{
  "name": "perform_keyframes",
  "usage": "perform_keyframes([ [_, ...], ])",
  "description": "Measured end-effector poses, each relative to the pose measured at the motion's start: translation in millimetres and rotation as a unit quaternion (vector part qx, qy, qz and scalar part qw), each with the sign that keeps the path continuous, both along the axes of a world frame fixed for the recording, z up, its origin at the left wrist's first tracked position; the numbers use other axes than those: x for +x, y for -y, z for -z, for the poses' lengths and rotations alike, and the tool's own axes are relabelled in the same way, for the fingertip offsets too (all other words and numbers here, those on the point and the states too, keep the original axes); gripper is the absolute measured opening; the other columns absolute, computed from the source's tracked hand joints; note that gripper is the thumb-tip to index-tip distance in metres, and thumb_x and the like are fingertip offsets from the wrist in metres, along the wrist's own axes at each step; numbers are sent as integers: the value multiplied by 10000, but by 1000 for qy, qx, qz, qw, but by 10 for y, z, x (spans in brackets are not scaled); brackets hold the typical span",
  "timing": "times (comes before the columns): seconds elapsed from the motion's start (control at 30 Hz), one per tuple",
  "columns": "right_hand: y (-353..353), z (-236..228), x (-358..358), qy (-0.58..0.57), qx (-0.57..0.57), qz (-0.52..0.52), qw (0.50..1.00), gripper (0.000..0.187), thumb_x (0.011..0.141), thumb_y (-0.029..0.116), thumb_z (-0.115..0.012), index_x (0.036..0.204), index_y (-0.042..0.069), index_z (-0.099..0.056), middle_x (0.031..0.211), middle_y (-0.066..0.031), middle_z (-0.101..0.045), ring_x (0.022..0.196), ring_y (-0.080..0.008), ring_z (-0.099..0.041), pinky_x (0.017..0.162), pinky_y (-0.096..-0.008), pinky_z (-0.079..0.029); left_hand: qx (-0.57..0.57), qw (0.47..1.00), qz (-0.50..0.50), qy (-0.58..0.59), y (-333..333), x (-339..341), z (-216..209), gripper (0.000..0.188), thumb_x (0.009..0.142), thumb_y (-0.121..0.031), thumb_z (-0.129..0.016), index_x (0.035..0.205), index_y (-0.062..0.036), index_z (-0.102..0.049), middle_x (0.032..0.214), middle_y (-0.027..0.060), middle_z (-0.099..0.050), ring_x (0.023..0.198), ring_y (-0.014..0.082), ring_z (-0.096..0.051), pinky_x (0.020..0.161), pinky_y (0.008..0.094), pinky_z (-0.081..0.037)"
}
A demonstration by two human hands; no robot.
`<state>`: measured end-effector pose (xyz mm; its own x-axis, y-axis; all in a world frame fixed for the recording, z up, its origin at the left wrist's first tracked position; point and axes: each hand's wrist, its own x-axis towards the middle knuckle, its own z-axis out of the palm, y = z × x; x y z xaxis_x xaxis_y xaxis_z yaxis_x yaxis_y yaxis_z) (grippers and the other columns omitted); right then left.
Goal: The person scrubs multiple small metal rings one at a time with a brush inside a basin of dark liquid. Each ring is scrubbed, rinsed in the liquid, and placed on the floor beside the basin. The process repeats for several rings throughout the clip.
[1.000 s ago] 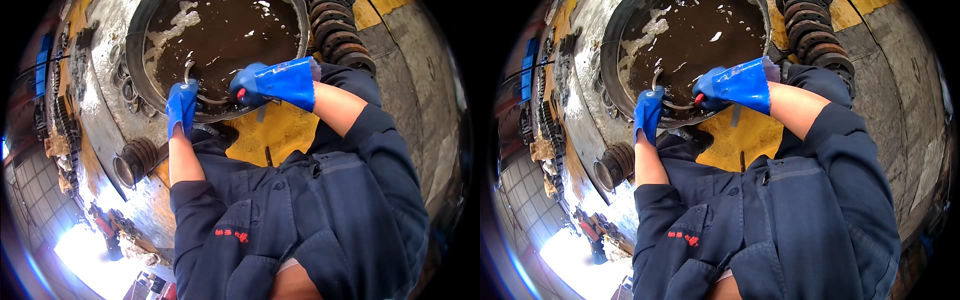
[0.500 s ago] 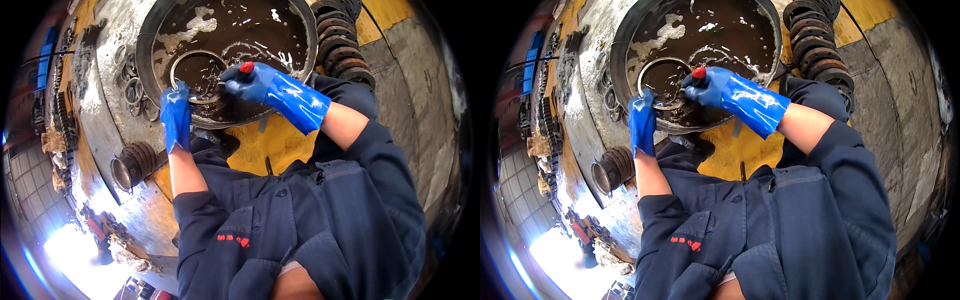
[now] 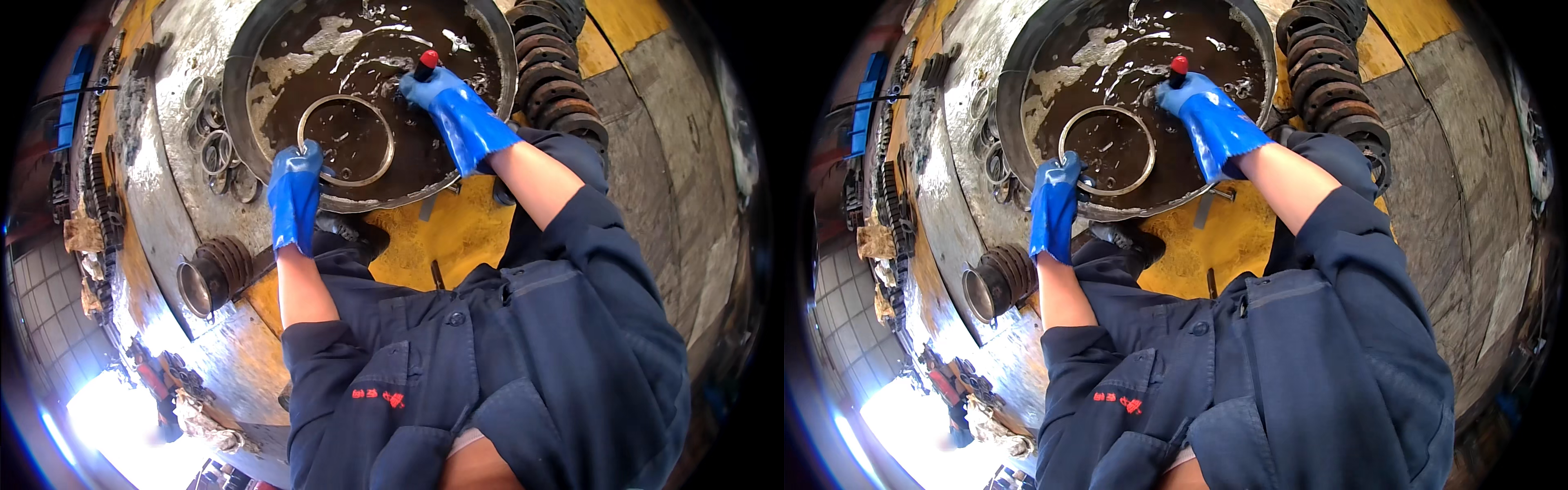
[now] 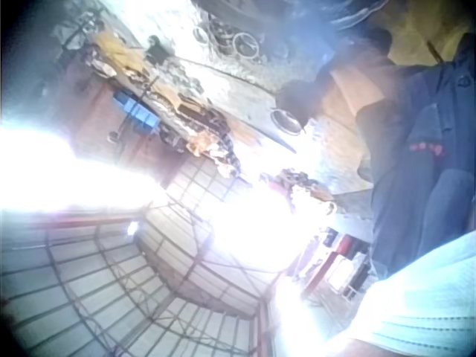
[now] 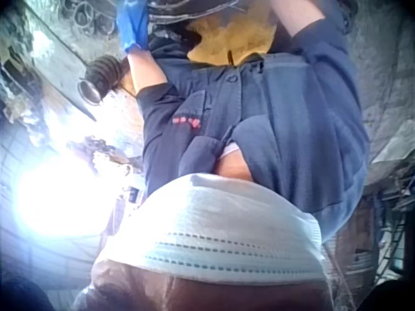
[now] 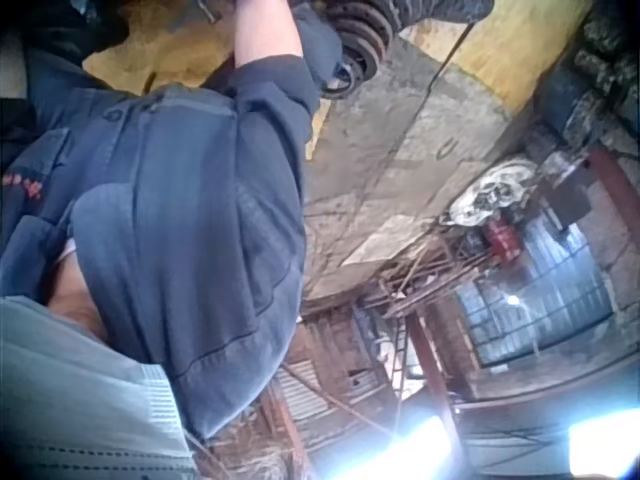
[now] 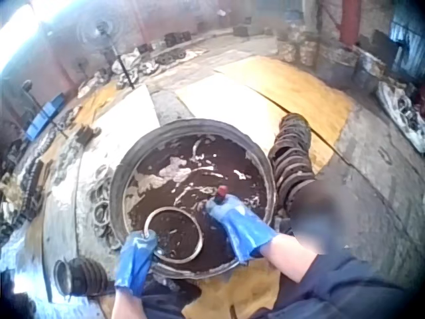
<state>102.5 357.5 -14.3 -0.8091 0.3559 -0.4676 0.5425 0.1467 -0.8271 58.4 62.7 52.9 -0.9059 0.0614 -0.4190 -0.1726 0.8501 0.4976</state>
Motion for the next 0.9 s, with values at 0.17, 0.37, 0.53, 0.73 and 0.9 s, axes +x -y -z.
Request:
perform_keyframes([
  [0.17, 352, -132, 26, -470, 244, -308, 790, 382, 1036, 225, -667, 1417, 199, -662, 1388, -57, -712, 1068, -283, -764, 902, -396, -638, -50, 998, 36, -25, -127, 17, -22, 568, 1002, -495, -546, 983, 36, -747, 927, 257, -750, 913, 426, -727, 832, 491, -549],
  [0.37, 678, -263, 96, -305, 451, -404, 735, 457, 1055, 224, -551, 1511, 247, -529, 1553, -80, -580, 1118, -333, -753, 821, -504, -629, -106, 988, 102, -42, -208, 48, -59, 551, 1004, -484, -556, 1024, 33, -745, 1058, 313, -721, 1048, 483, -689, 899, 540, -536],
  [0.53, 674, -429, 148, -114, 426, -350, 827, 408, 949, 262, -698, 1346, 185, -639, 1285, -118, -725, 1063, -352, -752, 856, -496, -598, -93, 982, 113, -116, -303, 171, -93, 518, 1018, -458, -558, 898, 13, -737, 888, 275, -720, 869, 441, -714, 794, 527, -542],
  [0.73, 542, -415, 115, 69, 177, -213, 959, 438, 960, 477, -692, 1211, 125, -761, 1127, -183, -775, 1040, -344, -744, 935, -426, -564, -107, 965, 87, -222, -345, 201, 58, 485, 1006, -461, -602, 914, 4, -708, 895, 289, -714, 881, 489, -696, 793, 569, -541],
  [0.9, 492, -439, 288, 94, -122, -164, 974, 427, 963, 390, -722, 1192, 33, -768, 988, -126, -789, 885, -246, -747, 824, -373, -573, -125, 970, 61, -201, -318, 137, 111, 498, 1013, -465, -593, 939, 11, -718, 928, 305, -724, 929, 491, -713, 828, 564, -560],
])
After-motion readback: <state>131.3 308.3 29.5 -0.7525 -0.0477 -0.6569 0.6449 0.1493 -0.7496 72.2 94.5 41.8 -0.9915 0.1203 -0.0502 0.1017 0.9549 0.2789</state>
